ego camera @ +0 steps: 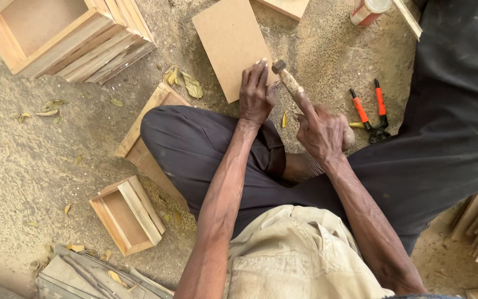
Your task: The person sits on the ground assembling small wooden boxes. They position a wooden panel against a box side, take nails from a bowl, and hammer the nails in by hand to attach the panel, working on boxes one at a time.
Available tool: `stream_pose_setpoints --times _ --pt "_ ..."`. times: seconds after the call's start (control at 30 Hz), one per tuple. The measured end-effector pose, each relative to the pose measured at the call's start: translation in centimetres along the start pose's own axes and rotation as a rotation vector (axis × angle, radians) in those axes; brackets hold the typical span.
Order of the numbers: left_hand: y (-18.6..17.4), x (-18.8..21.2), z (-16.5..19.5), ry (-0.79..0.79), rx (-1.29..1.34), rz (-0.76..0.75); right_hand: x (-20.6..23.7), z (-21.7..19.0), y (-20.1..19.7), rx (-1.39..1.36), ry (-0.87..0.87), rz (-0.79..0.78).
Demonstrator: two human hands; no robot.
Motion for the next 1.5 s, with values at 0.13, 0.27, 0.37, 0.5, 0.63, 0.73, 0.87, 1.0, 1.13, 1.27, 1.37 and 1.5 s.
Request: stream_pose_setpoints --times 0.13,0.27,0.37,0.5,0.63,0.73,0.87,1.0,1.13,1.27,1.37,1.5 --pt "0.5 0.3 -0.2 -0.023 -0.011 -0.053 0.3 -0.8 -1.7 -0.09 -0.094 0.205" --pt "0.4 0.3 -0.4 -0.041 0.054 0.016 0.0 -0.7 -1.2 -0.069 -0.017 0.062" --pt "0.4 0.1 -0.4 -0.053 0.049 -0.025 0.2 -0.9 -1.6 -0.074 -0.081 0.172" --pt "-0.2 -0.2 -0.2 -0.043 0.069 0.009 -0.1 -0.1 -0.5 -0.026 0.005 0.02" --pt "-0.5 -0.1 0.1 -0.033 0.059 0.009 -0.1 0.2 -0.5 -0.075 -0.021 0.091" --pt "-0.1 0.0 0.0 -0.047 0.083 -0.015 0.2 0.3 -0.8 -0.075 -0.061 0.166" --pt "0.4 -0.1 -0.2 -0.013 0.029 0.033 0.0 0.9 0.2 -0.028 0.004 0.039" --pt "1.0 0.2 -0.3 -0.039 0.034 -0.002 0.1 0.9 -0.2 -0.068 -0.035 0.162" --pt "1.4 0.4 -0.5 -0.043 0.021 0.004 0.0 0.9 0.0 0.008 -0.023 0.07" --pt "2.1 0.5 -1.0 -0.065 0.068 -0.001 -0.1 0.4 -0.9 -0.049 -0.06 0.142" --pt "2.0 0.3 -0.7 0.039 -0.055 0.084 -0.4 0.2 -0.7 -0.005 -0.037 0.078" --pt "2.1 0.5 -0.9 -0.06 0.075 0.01 -0.4 -0.3 -1.3 -0.004 -0.09 0.168"
Point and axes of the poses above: each hand's wrist, its own x-axis away from the middle knuckle, its own y-axis out of the palm, z = x × y, the point moved 5 cm from there along -x, towards the middle knuckle, and after that the axes turned 2 degrees about -x, right-handed, at the moved point
